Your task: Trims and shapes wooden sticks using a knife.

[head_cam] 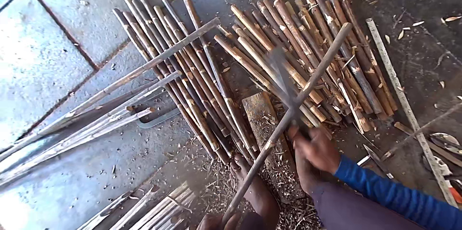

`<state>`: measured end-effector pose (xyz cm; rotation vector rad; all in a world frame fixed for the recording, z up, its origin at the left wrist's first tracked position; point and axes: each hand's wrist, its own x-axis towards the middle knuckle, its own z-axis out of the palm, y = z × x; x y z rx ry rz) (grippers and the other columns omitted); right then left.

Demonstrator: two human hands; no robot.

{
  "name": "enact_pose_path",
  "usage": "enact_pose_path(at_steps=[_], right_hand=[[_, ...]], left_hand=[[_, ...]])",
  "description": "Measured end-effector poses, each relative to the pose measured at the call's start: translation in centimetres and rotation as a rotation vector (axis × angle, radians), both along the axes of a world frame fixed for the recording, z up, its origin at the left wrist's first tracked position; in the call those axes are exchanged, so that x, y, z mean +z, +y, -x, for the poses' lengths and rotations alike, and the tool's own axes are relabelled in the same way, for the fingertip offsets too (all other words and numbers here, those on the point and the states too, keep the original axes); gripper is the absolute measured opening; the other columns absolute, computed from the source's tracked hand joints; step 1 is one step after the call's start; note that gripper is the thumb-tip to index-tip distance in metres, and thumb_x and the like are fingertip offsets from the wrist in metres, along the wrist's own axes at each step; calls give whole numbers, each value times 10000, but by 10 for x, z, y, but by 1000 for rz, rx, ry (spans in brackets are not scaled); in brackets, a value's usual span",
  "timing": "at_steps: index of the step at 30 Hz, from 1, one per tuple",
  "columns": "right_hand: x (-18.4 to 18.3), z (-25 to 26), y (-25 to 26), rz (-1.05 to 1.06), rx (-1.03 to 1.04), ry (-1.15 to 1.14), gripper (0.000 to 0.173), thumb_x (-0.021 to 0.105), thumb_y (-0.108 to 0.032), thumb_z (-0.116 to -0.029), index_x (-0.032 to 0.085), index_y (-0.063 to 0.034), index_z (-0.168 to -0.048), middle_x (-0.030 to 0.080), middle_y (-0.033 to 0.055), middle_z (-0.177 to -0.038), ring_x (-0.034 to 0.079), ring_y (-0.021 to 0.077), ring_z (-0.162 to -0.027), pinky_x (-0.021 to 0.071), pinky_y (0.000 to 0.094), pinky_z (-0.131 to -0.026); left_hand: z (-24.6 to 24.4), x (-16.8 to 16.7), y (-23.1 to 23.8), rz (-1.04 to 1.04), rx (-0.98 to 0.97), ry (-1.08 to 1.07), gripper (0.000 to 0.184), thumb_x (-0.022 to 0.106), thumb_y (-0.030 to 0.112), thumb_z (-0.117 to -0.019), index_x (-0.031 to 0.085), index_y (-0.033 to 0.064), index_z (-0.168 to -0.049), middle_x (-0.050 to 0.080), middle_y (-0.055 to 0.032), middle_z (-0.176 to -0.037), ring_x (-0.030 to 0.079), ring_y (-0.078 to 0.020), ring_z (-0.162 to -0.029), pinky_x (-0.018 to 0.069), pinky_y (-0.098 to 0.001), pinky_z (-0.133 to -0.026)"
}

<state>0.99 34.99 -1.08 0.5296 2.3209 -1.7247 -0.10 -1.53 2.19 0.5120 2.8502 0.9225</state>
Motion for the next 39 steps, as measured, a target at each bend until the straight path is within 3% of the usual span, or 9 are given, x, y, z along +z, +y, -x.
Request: enact_pose_path(at_steps=[3, 6, 10, 14, 17, 21, 24, 29, 39], right_hand=[[6, -8, -6, -186, 355, -40, 574, 511, -639, -992, 724, -126, -845, 631, 56, -667, 664, 253, -679, 558, 554, -663], [7, 3, 6, -11, -33, 6, 409, 617, -484, -995, 689, -119, -826, 571, 3, -589, 545, 126, -479, 497, 357, -456], [7, -7, -9, -208, 341, -56, 596, 514, -666, -978, 722, -131, -816, 611, 48, -642, 643, 237, -655, 545, 538, -650], [11, 7, 3, 3, -42, 13, 398, 630, -457, -996, 670, -98, -829, 556, 7, -572, 547, 126, -463, 506, 355, -434], [11, -4, -9, -154, 368, -56, 576, 534, -637, -984, 694, -108, -821, 591, 55, -635, 619, 236, -623, 522, 514, -617], [9, 4, 8, 24, -63, 37, 403, 625, -465, -991, 675, -108, -811, 556, 8, -572, 534, 127, -457, 498, 352, -445], [6, -10, 2, -221, 286, 34, 536, 539, -605, -995, 730, -130, -837, 671, 60, -692, 689, 251, -711, 576, 561, -716], [9, 1, 16, -43, -87, 41, 425, 611, -464, -987, 671, -97, -782, 558, 5, -578, 559, 138, -481, 518, 371, -462], [3, -10, 8, -252, 254, 3, 588, 506, -632, -1001, 695, -117, -789, 592, 43, -616, 616, 214, -593, 532, 500, -581]], left_hand=[[4, -3, 3, -31, -7, 31, 399, 842, 377, -837, 651, 38, -748, 624, -40, -641, 582, -60, -553, 512, -221, -541], [2, 0, 5, -35, -6, 63, 375, 848, 362, -830, 648, 55, -753, 625, -28, -656, 590, -58, -575, 516, -214, -556], [3, 0, 9, -10, 20, 101, 390, 858, 368, -813, 635, 58, -731, 605, -28, -635, 570, -53, -558, 492, -200, -536], [-1, 4, 11, -5, 32, 130, 372, 857, 359, -811, 644, 59, -756, 608, -31, -655, 580, -52, -582, 502, -195, -562], [3, 9, 11, 38, -12, 49, 398, 813, 416, -858, 679, 51, -774, 645, -47, -648, 603, -58, -562, 521, -211, -545], [11, 13, 5, 119, -134, -79, 462, 666, 483, -978, 714, 30, -898, 683, -109, -689, 645, -159, -564, 551, -350, -537], [16, 10, 8, 138, -172, -128, 516, 582, 510, -1020, 716, 23, -915, 687, -132, -688, 652, -208, -553, 540, -408, -517], [20, 8, 13, 202, -232, -134, 589, 435, 559, -1061, 690, 57, -885, 642, -117, -626, 632, -245, -508, 489, -452, -444], [17, 2, 17, 174, -179, -66, 526, 564, 561, -1012, 688, 67, -882, 642, -98, -652, 618, -211, -518, 499, -414, -458]])
